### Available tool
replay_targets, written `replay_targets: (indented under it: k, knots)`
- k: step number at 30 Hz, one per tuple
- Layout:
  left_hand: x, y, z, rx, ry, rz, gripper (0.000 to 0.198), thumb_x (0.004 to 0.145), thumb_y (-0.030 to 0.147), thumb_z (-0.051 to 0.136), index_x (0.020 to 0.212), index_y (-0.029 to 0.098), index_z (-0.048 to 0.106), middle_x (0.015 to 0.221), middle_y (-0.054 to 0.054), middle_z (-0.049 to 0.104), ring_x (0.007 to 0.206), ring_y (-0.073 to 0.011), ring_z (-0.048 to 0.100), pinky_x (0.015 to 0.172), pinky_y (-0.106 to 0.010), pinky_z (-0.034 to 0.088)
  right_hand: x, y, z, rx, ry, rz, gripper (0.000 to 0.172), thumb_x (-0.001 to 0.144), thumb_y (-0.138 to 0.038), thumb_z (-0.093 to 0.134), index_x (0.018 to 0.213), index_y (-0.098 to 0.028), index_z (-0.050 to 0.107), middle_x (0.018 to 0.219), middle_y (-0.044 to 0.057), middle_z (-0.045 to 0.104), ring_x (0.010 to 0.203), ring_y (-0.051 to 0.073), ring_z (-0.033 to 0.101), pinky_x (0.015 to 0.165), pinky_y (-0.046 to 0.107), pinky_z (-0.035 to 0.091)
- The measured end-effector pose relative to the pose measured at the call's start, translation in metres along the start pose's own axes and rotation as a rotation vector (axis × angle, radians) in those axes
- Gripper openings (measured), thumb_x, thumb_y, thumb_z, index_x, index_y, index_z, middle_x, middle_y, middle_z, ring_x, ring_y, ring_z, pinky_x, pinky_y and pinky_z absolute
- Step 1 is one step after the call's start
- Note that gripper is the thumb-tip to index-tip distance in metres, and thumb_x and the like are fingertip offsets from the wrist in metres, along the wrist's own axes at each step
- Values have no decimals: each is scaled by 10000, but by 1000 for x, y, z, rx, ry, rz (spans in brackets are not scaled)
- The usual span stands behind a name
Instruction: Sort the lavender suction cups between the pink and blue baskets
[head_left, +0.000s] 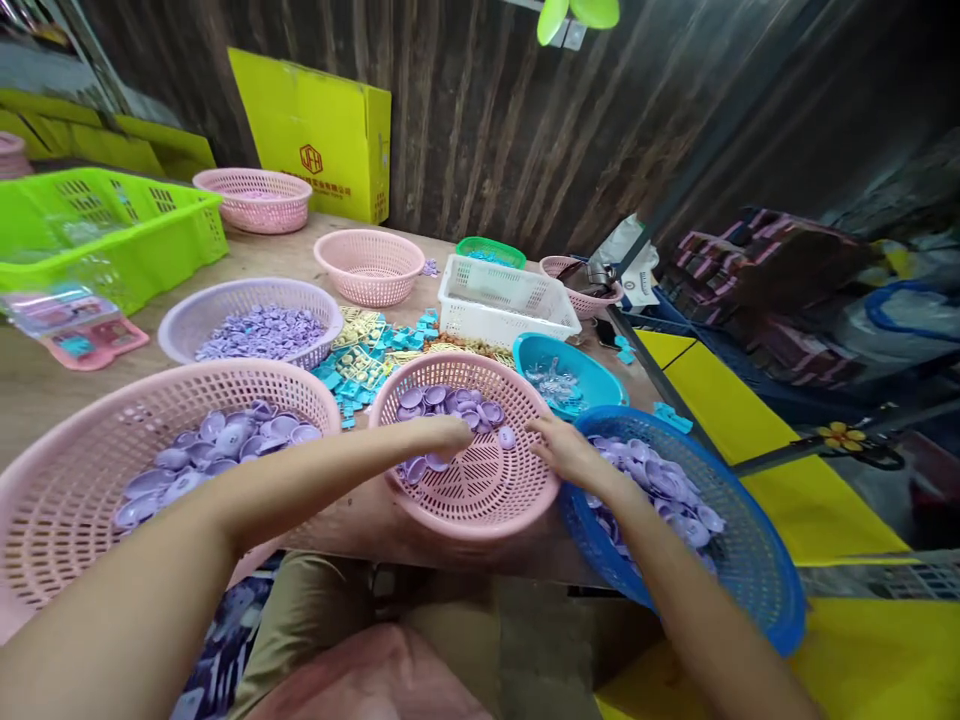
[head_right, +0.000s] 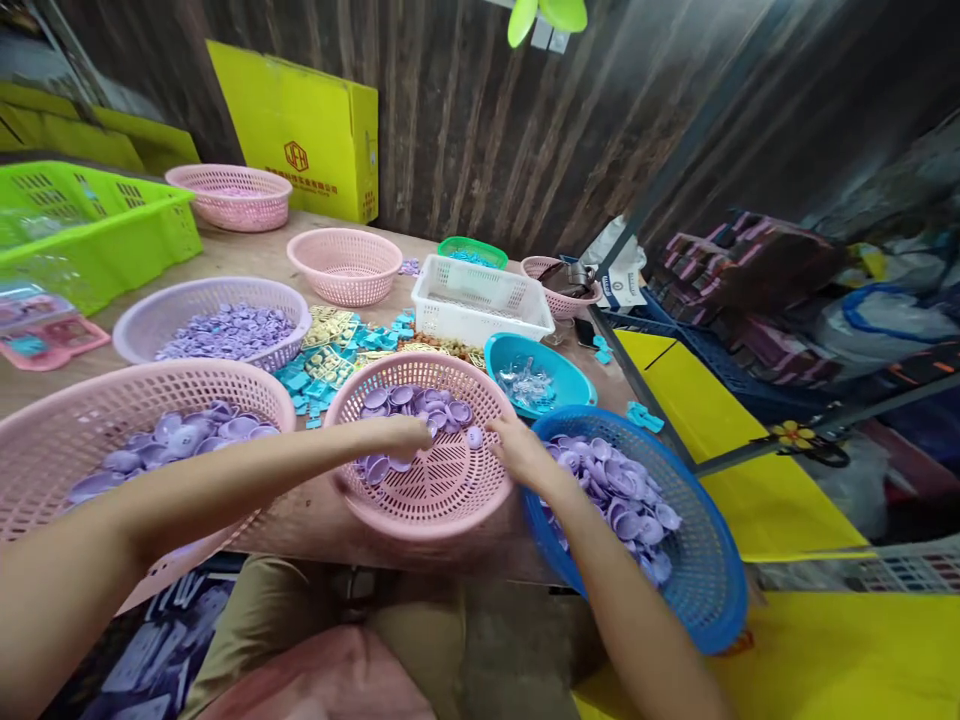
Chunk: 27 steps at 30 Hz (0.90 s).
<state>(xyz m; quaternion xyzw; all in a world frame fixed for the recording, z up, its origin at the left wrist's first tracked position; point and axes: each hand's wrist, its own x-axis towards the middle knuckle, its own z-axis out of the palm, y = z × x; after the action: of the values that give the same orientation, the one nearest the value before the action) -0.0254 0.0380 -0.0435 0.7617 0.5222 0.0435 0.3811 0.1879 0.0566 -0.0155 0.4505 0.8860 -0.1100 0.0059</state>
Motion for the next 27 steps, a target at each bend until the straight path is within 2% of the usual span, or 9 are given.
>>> replay_targets:
  k: [3,5,10,13,17,20,23,25,27]
  knots:
    - [-10,-10,12,169,-29,10,187,559,-42,547,598,128,616,647,-78,599,737,-208,542,779,-337,407,36,-19,22,-262,-210,-50,346,781,-50,449,1092,-119,586,1137,155,546,1080,245,503,885,333,408]
    - [-9,-14,14,253,-60,38,191,579,-23,552,656,132,633,791,-106,628,784,-210,544,794,-318,402,51,-24,34,-325,-270,-81,332,807,-37,399,1056,-103,609,1145,177,554,1069,261,518,866,340,418]
    - [0,-21,3,238,-172,36,280,491,-91,526,599,137,647,573,-42,577,667,-201,541,723,-302,418,61,-25,50,-321,-311,-107,291,817,-32,387,962,-61,637,1056,208,613,932,249,597,808,312,433]
    - [-1,-25,-4,132,-251,10,312,532,-66,500,665,150,683,497,-2,533,539,-165,533,637,-289,439,58,-22,47,-310,-334,-95,239,756,-7,461,881,-84,649,941,168,659,889,238,609,756,282,432]
    - [-1,-25,-8,10,-286,-8,326,599,-3,509,792,182,696,580,5,582,479,-139,536,562,-276,448,54,-20,33,-252,-330,-98,191,753,-54,470,802,-128,639,850,106,670,818,214,606,690,265,414]
    - [2,-20,-5,1,-347,-39,252,521,-6,612,684,165,700,489,-4,554,462,-158,518,560,-305,447,51,-23,22,-195,-307,-120,182,775,-88,438,786,-142,612,821,68,658,778,176,587,664,240,390]
    - [3,-16,3,-40,-384,-50,192,461,-18,657,568,139,681,465,-29,552,570,-189,543,623,-302,453,47,-27,15,-108,-286,-121,152,770,-108,432,716,-153,566,719,31,620,701,147,558,622,225,369]
    - [-3,-18,9,-74,-358,-50,176,498,20,654,619,143,690,545,-38,600,703,-209,562,683,-281,454,41,-28,14,13,-255,-98,135,750,-114,433,653,-162,514,642,11,569,654,139,538,602,226,361]
    - [-16,-25,12,-169,-250,-27,217,567,91,639,758,174,703,679,-27,652,826,-212,561,735,-255,450,34,-27,13,181,-245,-63,131,731,-124,427,611,-171,450,601,-5,513,614,131,530,577,228,361]
